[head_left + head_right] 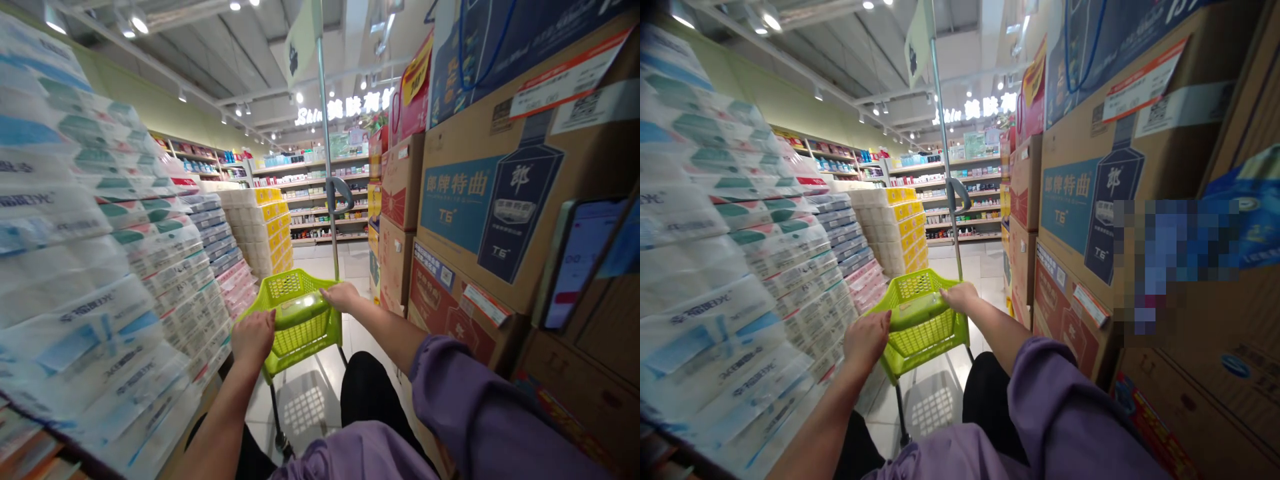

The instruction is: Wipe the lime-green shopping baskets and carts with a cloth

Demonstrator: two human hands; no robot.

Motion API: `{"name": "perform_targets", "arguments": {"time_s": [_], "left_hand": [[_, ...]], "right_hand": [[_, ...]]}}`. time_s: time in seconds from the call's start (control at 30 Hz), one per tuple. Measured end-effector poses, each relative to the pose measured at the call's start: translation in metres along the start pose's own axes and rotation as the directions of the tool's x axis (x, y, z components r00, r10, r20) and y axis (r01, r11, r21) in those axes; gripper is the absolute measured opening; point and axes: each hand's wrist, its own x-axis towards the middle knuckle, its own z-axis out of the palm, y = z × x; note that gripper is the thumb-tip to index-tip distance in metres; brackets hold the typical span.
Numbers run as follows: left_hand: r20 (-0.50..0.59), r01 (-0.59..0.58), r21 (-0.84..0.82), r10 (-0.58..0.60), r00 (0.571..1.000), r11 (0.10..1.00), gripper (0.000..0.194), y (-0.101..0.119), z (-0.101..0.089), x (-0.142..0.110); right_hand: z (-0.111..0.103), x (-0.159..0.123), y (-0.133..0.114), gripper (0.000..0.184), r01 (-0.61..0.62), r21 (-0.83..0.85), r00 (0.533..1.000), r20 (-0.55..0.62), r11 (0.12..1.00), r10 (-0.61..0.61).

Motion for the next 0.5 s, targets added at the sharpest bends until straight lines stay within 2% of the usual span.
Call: {"name": "perform_targets", "arguments": {"time_s": [0.1, 0.23, 0.3, 0.33, 0.4, 0.43, 0.47, 0.5], "left_hand": [[-0.081, 0.038, 0.026, -0.036, 0.996, 0.999, 0.055, -0.006, 0.01, -0.003], [-0.245, 0.059, 0.017, -0.053, 0.968, 0.998, 0.048, -0.002, 0.024, -0.019], [-0.239, 0.035, 0.01, -0.031, 0.97, 0.999, 0.049, -0.006, 0.022, -0.019], [-0.189, 0.013, 0.005, -0.012, 0.982, 1.0, 0.05, -0.01, 0.019, -0.014], [0.002, -0.03, -0.03, 0.03, 1.0, 0.999, 0.054, -0.022, 0.011, 0.003], [0.131, -0.026, -0.063, 0.034, 0.991, 0.998, 0.058, -0.028, 0.006, 0.015], [0.265, 0.012, -0.104, 0.017, 0.964, 0.995, 0.062, -0.034, 0.003, 0.025], [0.345, 0.042, -0.115, 0.001, 0.939, 0.992, 0.063, -0.039, 0.001, 0.033]], "right_hand": [[0.017, -0.012, 0.002, 0.041, -0.037, -0.034, 0.99, -0.137, 0.999, 0.032], [0.036, -0.019, -0.013, 0.038, -0.085, 0.007, 0.917, -0.392, 0.996, 0.081], [0.039, -0.019, -0.017, 0.036, -0.064, 0.01, 0.897, -0.437, 0.998, 0.062], [0.039, -0.02, -0.018, 0.036, -0.058, 0.009, 0.891, -0.451, 0.998, 0.055], [0.038, -0.021, -0.018, 0.036, -0.051, 0.003, 0.881, -0.471, 0.999, 0.047], [0.038, -0.022, -0.018, 0.035, -0.052, 0.0, 0.876, -0.48, 0.999, 0.045], [0.037, -0.023, -0.018, 0.035, -0.052, -0.003, 0.871, -0.489, 0.999, 0.043], [0.037, -0.024, -0.018, 0.035, -0.052, -0.007, 0.866, -0.498, 0.999, 0.042]]}}
